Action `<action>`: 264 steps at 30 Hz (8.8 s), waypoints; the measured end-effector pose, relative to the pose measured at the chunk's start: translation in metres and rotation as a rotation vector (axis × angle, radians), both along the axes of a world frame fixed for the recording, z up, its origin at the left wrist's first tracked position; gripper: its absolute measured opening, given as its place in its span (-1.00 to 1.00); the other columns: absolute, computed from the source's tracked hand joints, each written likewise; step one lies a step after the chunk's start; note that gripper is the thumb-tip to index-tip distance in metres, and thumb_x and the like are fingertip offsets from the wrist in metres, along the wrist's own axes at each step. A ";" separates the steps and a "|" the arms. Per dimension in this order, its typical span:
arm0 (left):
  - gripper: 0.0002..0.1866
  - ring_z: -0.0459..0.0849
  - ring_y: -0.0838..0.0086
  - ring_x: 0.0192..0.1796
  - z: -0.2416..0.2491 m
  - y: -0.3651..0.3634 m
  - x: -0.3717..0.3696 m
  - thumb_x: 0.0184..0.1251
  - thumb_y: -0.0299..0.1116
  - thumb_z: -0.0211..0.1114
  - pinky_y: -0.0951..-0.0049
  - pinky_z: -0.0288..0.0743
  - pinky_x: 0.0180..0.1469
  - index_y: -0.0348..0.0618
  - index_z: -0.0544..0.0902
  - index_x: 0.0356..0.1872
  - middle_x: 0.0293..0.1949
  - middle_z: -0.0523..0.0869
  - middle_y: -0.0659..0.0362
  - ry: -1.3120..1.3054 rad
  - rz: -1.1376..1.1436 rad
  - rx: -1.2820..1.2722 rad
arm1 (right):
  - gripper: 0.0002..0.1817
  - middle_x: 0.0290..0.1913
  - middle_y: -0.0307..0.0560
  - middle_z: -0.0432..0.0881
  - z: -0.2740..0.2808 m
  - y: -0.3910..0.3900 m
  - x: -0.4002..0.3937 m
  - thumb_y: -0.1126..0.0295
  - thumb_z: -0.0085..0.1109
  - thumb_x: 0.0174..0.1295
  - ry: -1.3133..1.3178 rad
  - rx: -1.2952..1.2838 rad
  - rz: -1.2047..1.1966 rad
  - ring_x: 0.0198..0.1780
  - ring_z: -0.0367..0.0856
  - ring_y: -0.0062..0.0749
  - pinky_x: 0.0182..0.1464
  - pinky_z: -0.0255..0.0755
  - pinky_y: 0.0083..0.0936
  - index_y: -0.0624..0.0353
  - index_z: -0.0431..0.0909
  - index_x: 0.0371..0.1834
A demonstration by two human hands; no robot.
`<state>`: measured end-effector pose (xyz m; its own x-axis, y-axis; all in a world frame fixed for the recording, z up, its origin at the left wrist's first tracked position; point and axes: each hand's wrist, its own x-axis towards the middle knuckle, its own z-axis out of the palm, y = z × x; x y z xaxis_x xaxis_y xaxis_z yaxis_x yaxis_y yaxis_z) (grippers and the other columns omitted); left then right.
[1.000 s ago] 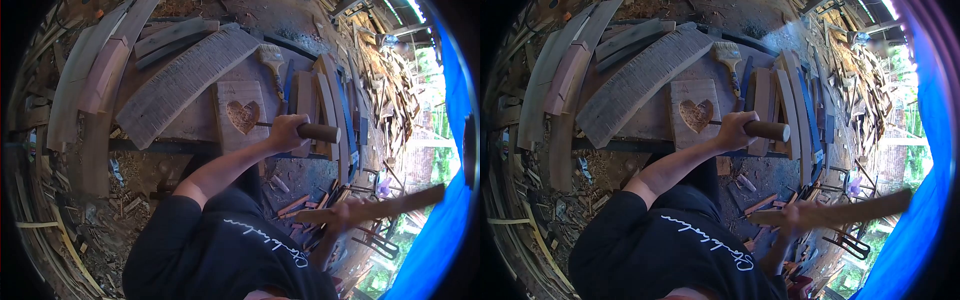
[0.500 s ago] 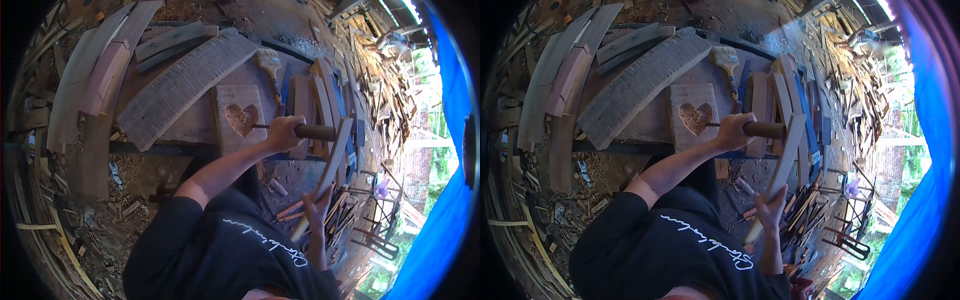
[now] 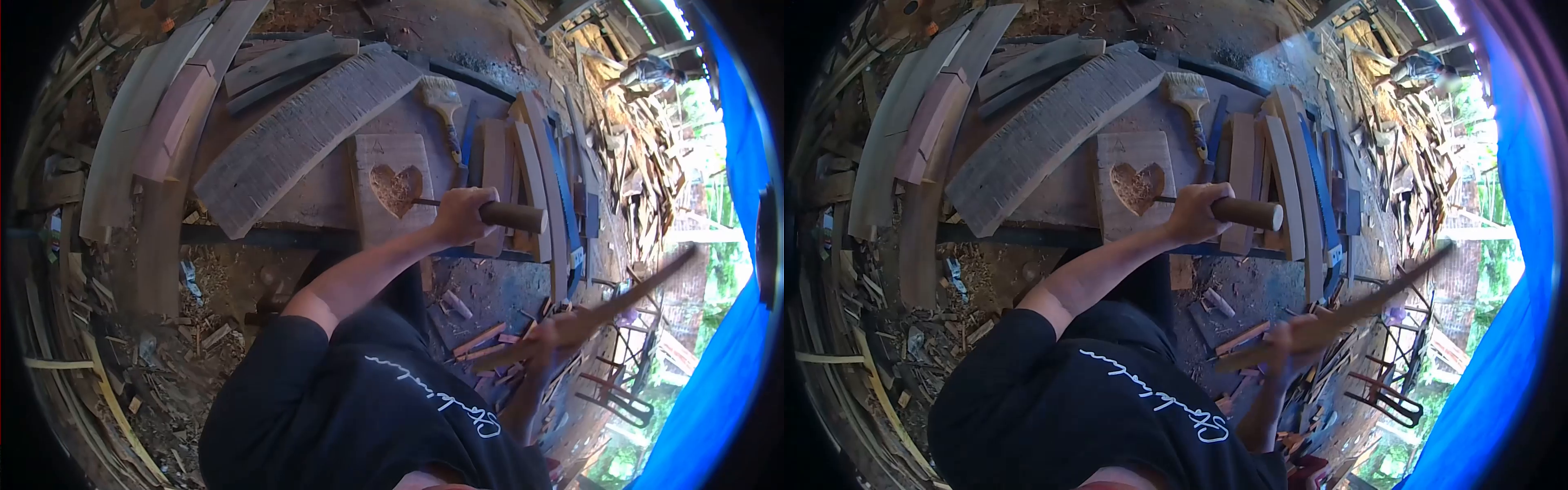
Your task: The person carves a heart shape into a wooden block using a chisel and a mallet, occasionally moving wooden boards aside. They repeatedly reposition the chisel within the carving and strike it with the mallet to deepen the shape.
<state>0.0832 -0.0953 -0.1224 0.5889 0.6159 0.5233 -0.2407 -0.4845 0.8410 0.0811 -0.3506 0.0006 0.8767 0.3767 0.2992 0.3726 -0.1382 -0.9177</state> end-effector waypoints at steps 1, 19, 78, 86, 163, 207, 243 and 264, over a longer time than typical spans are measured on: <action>-0.73 0.72 0.14 -0.36 0.001 -0.001 0.000 -0.11 -0.37 0.51 0.20 0.53 -0.32 -0.01 0.58 -0.37 -0.48 0.68 0.12 -0.001 -0.008 -0.002 | -0.53 -0.38 -0.18 0.47 -0.005 -0.002 0.000 0.56 0.25 0.09 -0.001 -0.002 -0.008 -0.49 0.45 -0.60 -0.48 0.42 -0.62 0.22 0.28 0.06; -0.75 0.72 0.14 -0.37 -0.004 -0.003 0.006 -0.07 -0.33 0.48 0.19 0.52 -0.34 0.00 0.56 -0.38 -0.49 0.67 0.14 0.031 0.000 0.086 | -0.49 -0.37 -0.22 0.50 -0.065 -0.024 0.012 0.45 0.28 0.19 0.127 -0.455 0.089 -0.56 0.46 -0.56 -0.52 0.41 -0.62 0.18 0.31 0.19; -0.79 0.73 0.13 -0.37 0.001 -0.007 0.002 -0.07 -0.30 0.46 0.12 0.53 -0.31 -0.01 0.59 -0.42 -0.50 0.69 0.13 0.083 -0.127 0.099 | -0.32 -0.29 -0.12 0.53 0.015 -0.009 -0.009 0.56 0.29 0.11 -0.127 0.177 -0.025 -0.48 0.52 -0.55 -0.37 0.52 -0.62 0.21 0.20 0.31; -0.80 0.72 0.11 -0.36 -0.007 -0.002 0.002 -0.05 -0.31 0.46 0.12 0.52 -0.31 0.01 0.61 -0.41 -0.48 0.69 0.11 0.097 -0.086 0.064 | -0.31 -0.25 -0.12 0.47 -0.029 -0.013 0.007 0.52 0.36 0.09 -0.525 -0.644 0.027 -0.41 0.50 -0.43 -0.35 0.49 -0.42 0.23 0.21 0.28; -0.77 0.73 0.14 -0.36 -0.016 -0.010 -0.023 -0.11 -0.35 0.45 0.17 0.54 -0.33 -0.01 0.59 -0.40 -0.49 0.68 0.16 0.169 -0.166 0.311 | -0.41 -0.38 -0.19 0.44 -0.121 -0.056 0.001 0.46 0.36 0.16 -0.236 -0.483 -0.032 -0.42 0.47 -0.58 -0.40 0.44 -0.57 0.26 0.28 0.21; -0.77 0.72 0.14 -0.38 -0.015 -0.017 -0.024 -0.12 -0.33 0.47 0.17 0.52 -0.33 -0.01 0.58 -0.43 -0.50 0.66 0.15 0.073 -0.172 0.247 | -0.43 -0.32 -0.22 0.44 -0.064 -0.042 -0.019 0.52 0.29 0.19 0.203 -0.301 -0.085 -0.52 0.43 -0.62 -0.53 0.35 -0.69 0.20 0.25 0.25; -0.71 0.73 0.22 -0.41 -0.004 -0.016 0.003 -0.09 -0.32 0.47 0.22 0.53 -0.38 0.04 0.55 -0.33 -0.51 0.66 0.19 -0.023 -0.035 0.190 | -0.30 -0.33 -0.20 0.39 -0.018 -0.013 -0.013 0.53 0.30 0.13 -0.045 -0.230 -0.105 -0.46 0.40 -0.65 -0.44 0.43 -0.71 0.28 0.16 0.33; -0.75 0.71 0.18 -0.40 0.000 -0.006 0.009 -0.07 -0.33 0.48 0.19 0.52 -0.36 0.04 0.56 -0.38 -0.49 0.67 0.18 0.016 0.015 0.095 | -0.24 -0.31 -0.23 0.41 0.008 0.005 -0.003 0.52 0.33 0.09 -0.108 -0.218 -0.128 -0.43 0.40 -0.62 -0.36 0.42 -0.67 0.29 0.13 0.35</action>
